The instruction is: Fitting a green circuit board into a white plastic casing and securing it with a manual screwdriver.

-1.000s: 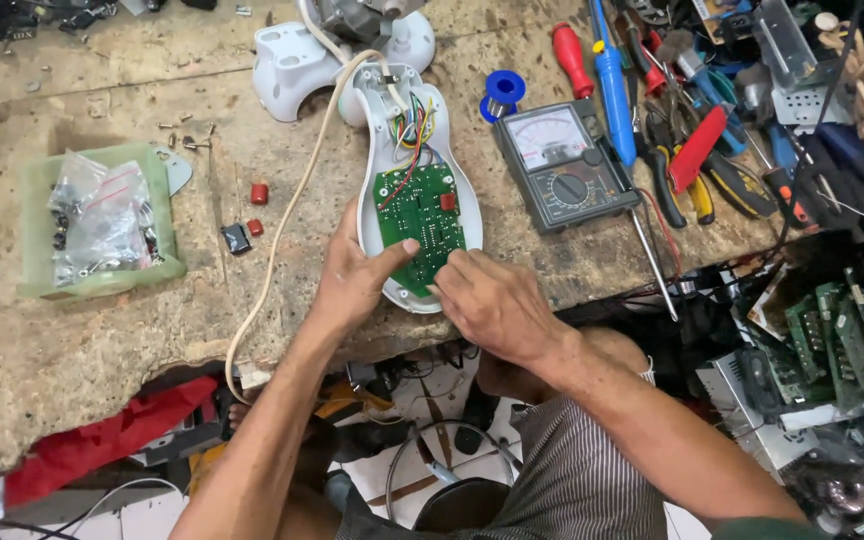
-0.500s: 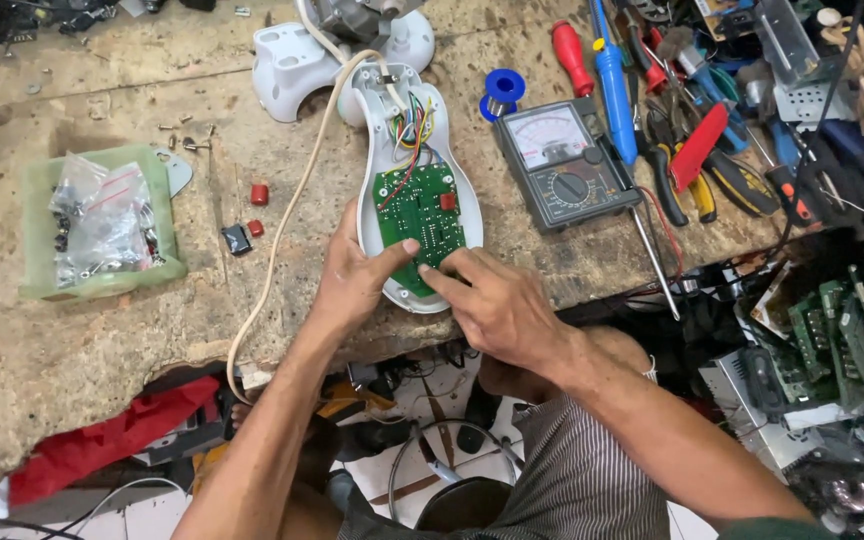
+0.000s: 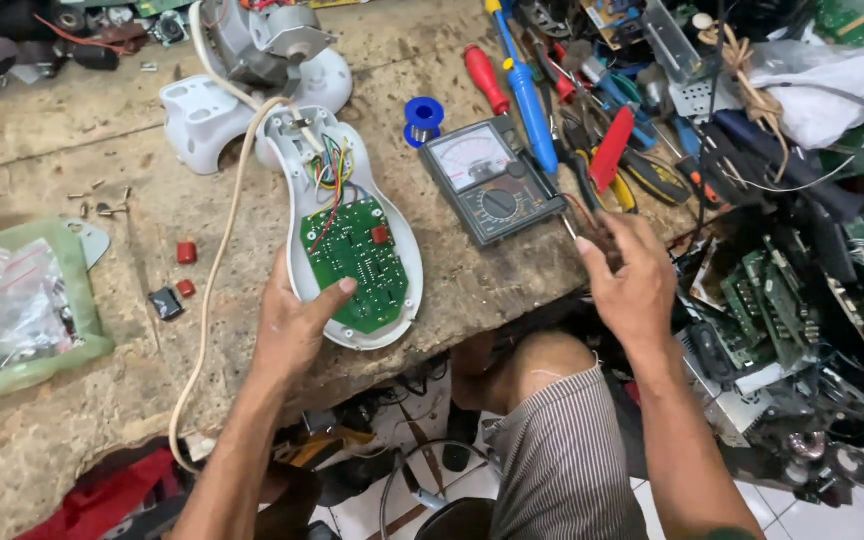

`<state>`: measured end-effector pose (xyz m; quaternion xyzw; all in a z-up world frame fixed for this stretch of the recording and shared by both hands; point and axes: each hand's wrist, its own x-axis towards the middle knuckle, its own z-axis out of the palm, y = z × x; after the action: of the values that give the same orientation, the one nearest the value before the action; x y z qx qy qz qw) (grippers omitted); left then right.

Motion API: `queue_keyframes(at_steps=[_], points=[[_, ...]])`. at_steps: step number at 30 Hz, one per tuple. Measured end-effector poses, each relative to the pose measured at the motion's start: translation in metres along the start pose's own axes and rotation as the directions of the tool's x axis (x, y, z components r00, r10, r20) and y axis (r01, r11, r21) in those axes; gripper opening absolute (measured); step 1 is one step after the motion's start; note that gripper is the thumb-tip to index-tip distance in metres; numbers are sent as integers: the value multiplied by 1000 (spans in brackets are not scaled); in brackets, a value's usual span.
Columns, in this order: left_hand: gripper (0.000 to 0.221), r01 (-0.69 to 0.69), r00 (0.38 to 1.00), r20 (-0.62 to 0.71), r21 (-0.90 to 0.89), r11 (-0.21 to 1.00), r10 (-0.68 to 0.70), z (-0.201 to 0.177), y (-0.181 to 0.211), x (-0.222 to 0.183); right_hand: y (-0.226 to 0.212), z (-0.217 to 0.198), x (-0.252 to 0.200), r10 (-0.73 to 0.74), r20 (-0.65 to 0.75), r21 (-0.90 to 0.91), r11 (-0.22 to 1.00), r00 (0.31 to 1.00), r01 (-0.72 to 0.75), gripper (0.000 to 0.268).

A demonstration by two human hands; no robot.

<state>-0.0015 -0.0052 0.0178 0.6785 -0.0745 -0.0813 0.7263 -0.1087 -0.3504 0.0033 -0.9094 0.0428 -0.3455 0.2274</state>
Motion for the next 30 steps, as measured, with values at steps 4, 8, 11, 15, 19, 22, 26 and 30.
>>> queue_keyframes(at_steps=[4, 8, 11, 15, 19, 22, 26, 30], points=[[68, 17, 1000, -27, 27, 1000, -16, 4, 0, -1, 45, 1, -13, 104, 48, -168, 981, 993, -94, 34], [66, 34, 999, -43, 26, 999, -33, 9, 11, -6, 52, 3, -10, 81, 155, -176, 983, 985, -53, 15], [65, 38, 998, -52, 7, 999, -38, 11, 11, -7, 59, 1, -11, 86, 177, -210, 977, 980, -48, 16], [65, 45, 998, -54, -13, 999, -45, 8, 3, -4, 54, -20, -7, 236, 236, -187, 963, 943, -195, 15], [63, 44, 998, -55, -6, 999, -44, 8, 6, -4, -20, -62, 1, 340, 400, -67, 937, 851, -343, 17], [64, 45, 997, -57, 0, 999, -45, 3, 4, -4, -27, -73, -5, 475, 709, 46, 707, 521, -706, 29], [63, 42, 998, -50, -4, 999, -43, 6, 4, -5, 20, -61, -19, 429, 504, -79, 887, 749, -455, 19], [63, 48, 997, -66, -23, 999, -49, 5, 4, -6, 29, -35, -17, 539, 429, 132, 756, 725, -641, 32]])
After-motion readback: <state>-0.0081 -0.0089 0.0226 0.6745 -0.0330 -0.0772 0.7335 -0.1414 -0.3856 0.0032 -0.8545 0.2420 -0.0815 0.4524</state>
